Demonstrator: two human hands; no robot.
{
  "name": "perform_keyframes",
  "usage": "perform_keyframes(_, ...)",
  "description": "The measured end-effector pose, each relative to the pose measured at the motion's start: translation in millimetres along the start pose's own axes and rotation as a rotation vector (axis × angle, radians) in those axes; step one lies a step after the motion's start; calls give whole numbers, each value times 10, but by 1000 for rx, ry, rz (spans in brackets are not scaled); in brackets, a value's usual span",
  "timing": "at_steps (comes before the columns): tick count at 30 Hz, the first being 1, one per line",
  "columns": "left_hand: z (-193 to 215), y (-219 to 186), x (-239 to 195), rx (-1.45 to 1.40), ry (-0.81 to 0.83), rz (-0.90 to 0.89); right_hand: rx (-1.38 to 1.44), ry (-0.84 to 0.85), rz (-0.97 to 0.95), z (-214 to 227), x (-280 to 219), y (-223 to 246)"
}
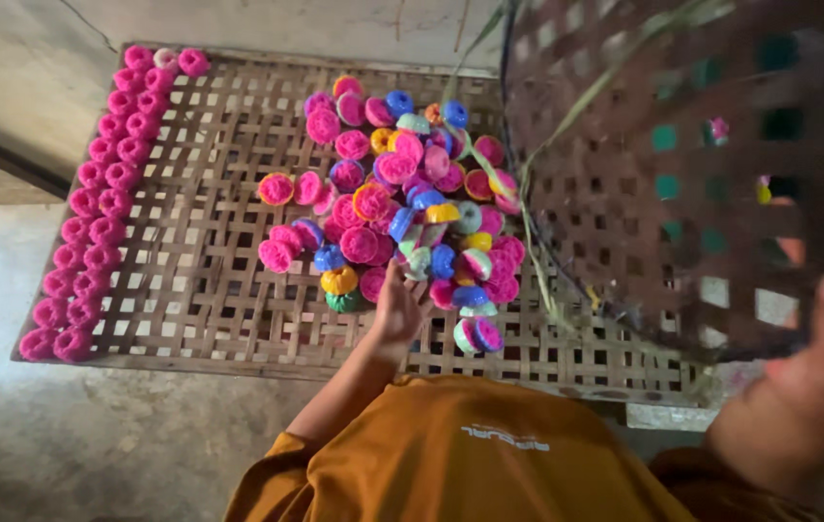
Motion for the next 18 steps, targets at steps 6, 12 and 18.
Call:
perform_keyframes(6,24,-130,-256,189,83,-257,-61,-138,-170,444,-544,-345)
perform_keyframes(12,-154,-488,-160,1163,100,-1122,-181,-285,-349,861,-1115,-575)
perform_keyframes(18,-476,-894,33,1664,16,-895,-257,-300,-480,1152,-1499,-956)
Point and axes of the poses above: each hand's wrist, its own x-axis towards the middle knuckle, its own z-axis out of the back of the hand, y = z × x, the point moved 1 cm from there along x, towards the middle knuckle, and after that the axes turned 8 degrees about -x, right-handed, at the moved point
